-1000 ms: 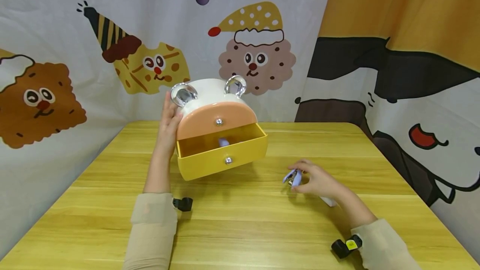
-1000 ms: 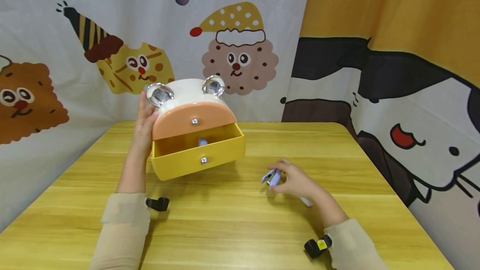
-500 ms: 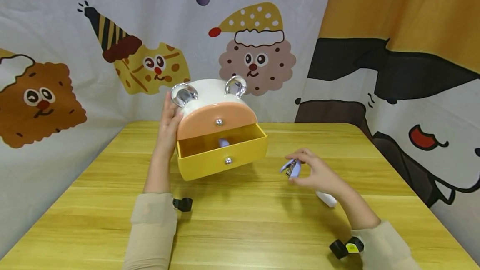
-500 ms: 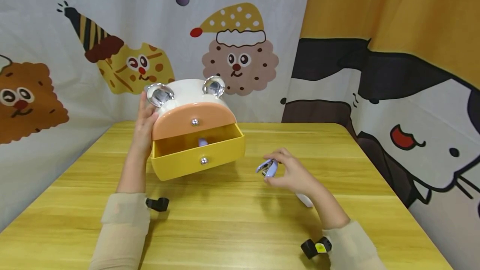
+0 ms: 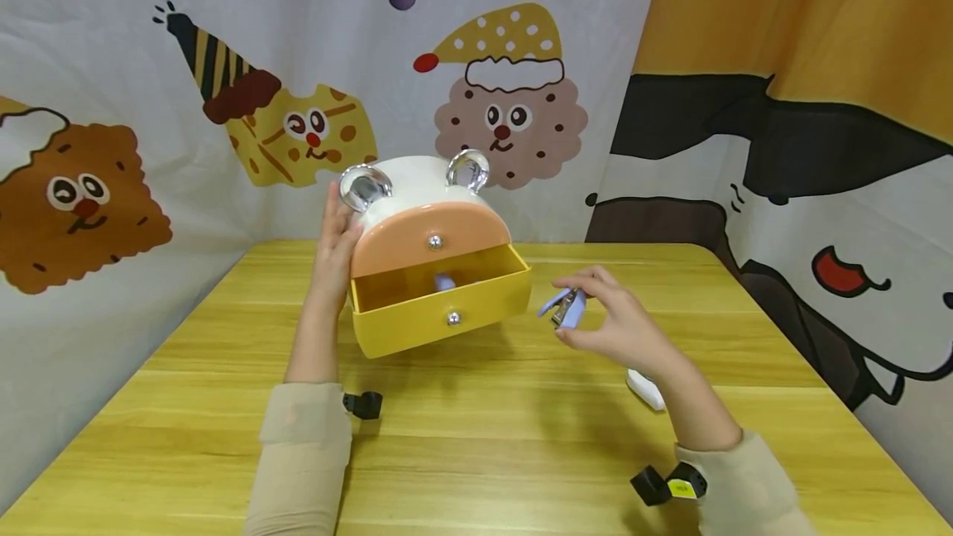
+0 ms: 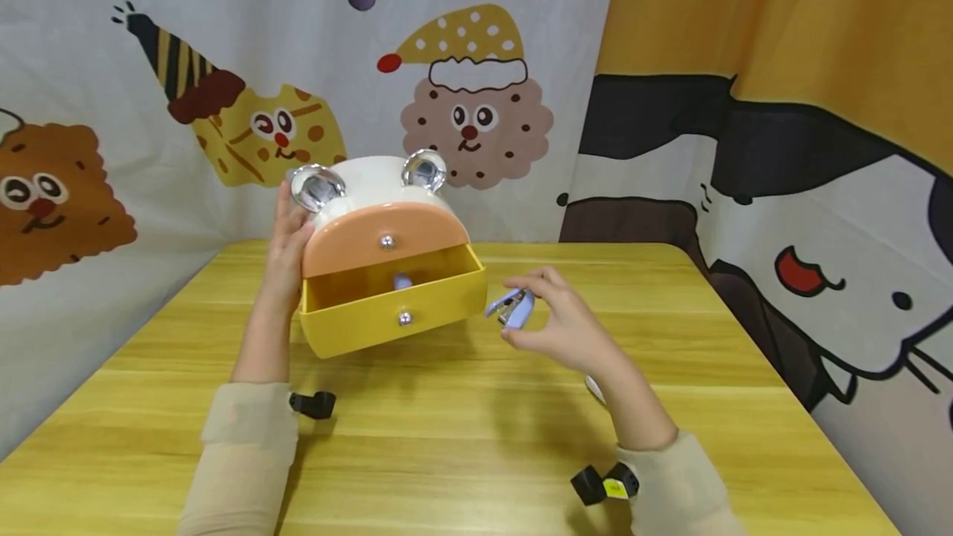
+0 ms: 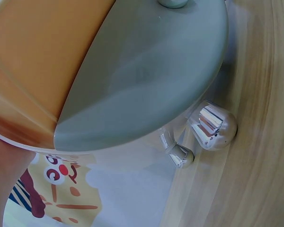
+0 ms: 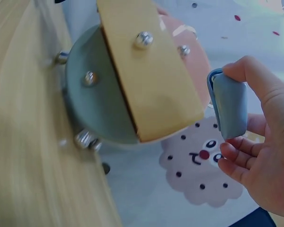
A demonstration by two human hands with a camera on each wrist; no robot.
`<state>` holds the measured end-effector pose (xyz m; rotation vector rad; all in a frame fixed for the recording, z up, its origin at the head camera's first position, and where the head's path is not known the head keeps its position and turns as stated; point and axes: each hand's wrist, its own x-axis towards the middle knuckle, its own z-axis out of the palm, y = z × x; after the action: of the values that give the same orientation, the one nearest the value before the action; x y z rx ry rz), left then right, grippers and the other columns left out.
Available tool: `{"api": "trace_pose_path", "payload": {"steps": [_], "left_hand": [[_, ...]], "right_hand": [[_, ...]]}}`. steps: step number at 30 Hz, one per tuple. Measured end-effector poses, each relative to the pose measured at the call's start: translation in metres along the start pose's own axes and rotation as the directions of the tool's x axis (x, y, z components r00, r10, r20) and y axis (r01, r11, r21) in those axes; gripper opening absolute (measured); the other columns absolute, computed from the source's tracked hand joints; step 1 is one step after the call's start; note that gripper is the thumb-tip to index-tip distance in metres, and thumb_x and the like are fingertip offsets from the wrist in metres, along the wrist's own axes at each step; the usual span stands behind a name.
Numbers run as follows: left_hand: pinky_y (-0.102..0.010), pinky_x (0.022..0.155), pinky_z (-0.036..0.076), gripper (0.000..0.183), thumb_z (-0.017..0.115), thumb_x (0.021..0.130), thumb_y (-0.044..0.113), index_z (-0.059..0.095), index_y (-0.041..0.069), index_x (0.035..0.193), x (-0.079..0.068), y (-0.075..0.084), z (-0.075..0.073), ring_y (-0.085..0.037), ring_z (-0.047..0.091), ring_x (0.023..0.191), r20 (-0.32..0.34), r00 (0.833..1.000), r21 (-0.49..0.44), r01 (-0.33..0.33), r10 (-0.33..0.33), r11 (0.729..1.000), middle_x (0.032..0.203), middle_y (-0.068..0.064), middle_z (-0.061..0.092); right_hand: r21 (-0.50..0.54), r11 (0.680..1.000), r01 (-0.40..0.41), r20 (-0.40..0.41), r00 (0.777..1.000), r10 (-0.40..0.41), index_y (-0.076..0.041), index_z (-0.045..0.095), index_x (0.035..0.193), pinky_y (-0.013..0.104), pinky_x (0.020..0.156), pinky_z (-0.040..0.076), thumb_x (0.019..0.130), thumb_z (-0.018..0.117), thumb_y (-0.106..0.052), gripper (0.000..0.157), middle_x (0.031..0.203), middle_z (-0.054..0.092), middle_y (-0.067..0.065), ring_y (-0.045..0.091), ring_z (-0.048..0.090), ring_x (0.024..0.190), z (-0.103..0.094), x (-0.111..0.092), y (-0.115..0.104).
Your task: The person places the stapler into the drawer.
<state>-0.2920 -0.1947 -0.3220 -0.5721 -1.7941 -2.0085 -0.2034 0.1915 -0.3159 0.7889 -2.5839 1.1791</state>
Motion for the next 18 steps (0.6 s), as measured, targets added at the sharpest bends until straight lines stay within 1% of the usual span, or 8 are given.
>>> {"api": "trace_pose_path", "payload": {"steps": [4,7,10,14,18], "left_hand": [[-0.038,0.11,0.026,0.066,0.039,0.1,0.01,0.008,0.03,0.155,-0.001,0.001,0.0,-0.027,0.032,0.134,0.001,1.0,0.0,0.005,-0.005,1.0,0.15,-0.015,0.03],[-0.038,0.11,0.026,0.066,0.039,0.1,0.01,0.008,0.031,0.155,-0.001,0.001,0.0,-0.027,0.032,0.134,0.003,1.0,-0.003,0.009,-0.009,1.0,0.151,-0.015,0.03],[-0.038,0.11,0.026,0.066,0.039,0.1,0.009,0.009,0.03,0.155,0.0,0.0,0.0,-0.027,0.032,0.134,0.005,1.0,-0.009,0.0,0.0,1.0,0.15,-0.015,0.03],[-0.038,0.11,0.026,0.066,0.039,0.1,0.009,0.008,0.027,0.155,0.001,-0.001,-0.001,-0.026,0.033,0.133,0.004,1.0,-0.015,-0.012,0.013,1.0,0.149,-0.014,0.032],[-0.038,0.11,0.027,0.066,0.039,0.1,0.009,0.007,0.025,0.155,0.001,-0.001,0.0,-0.027,0.033,0.133,0.003,1.0,-0.015,-0.012,0.012,1.0,0.149,-0.015,0.032]], "right_hand": [[-0.017,1.0,0.004,-0.036,0.999,-0.005,-0.018,0.061,0.127,0.05,0.09,0.04,0.074,0.082,-0.021,0.057,0.12,0.05,0.001,0.025,0.048,0.109,0.002,0.005,-0.01],[-0.01,1.0,0.009,-0.063,0.998,-0.01,-0.018,0.061,0.127,0.047,0.088,0.041,0.074,0.083,-0.02,0.057,0.119,0.05,0.0,0.024,0.048,0.107,0.004,0.008,-0.018],[0.018,1.0,0.019,-0.091,0.996,-0.018,-0.015,0.062,0.126,0.046,0.088,0.041,0.073,0.083,-0.018,0.057,0.117,0.05,0.0,0.022,0.047,0.107,0.007,0.013,-0.028],[0.069,0.997,0.02,-0.116,0.993,-0.012,-0.012,0.062,0.126,0.046,0.09,0.04,0.073,0.083,-0.016,0.058,0.12,0.049,0.001,0.022,0.047,0.107,0.014,0.02,-0.041],[0.106,0.994,0.015,-0.132,0.991,-0.001,-0.013,0.061,0.127,0.045,0.09,0.04,0.073,0.083,-0.017,0.059,0.123,0.049,0.001,0.022,0.047,0.107,0.022,0.026,-0.053]]}}
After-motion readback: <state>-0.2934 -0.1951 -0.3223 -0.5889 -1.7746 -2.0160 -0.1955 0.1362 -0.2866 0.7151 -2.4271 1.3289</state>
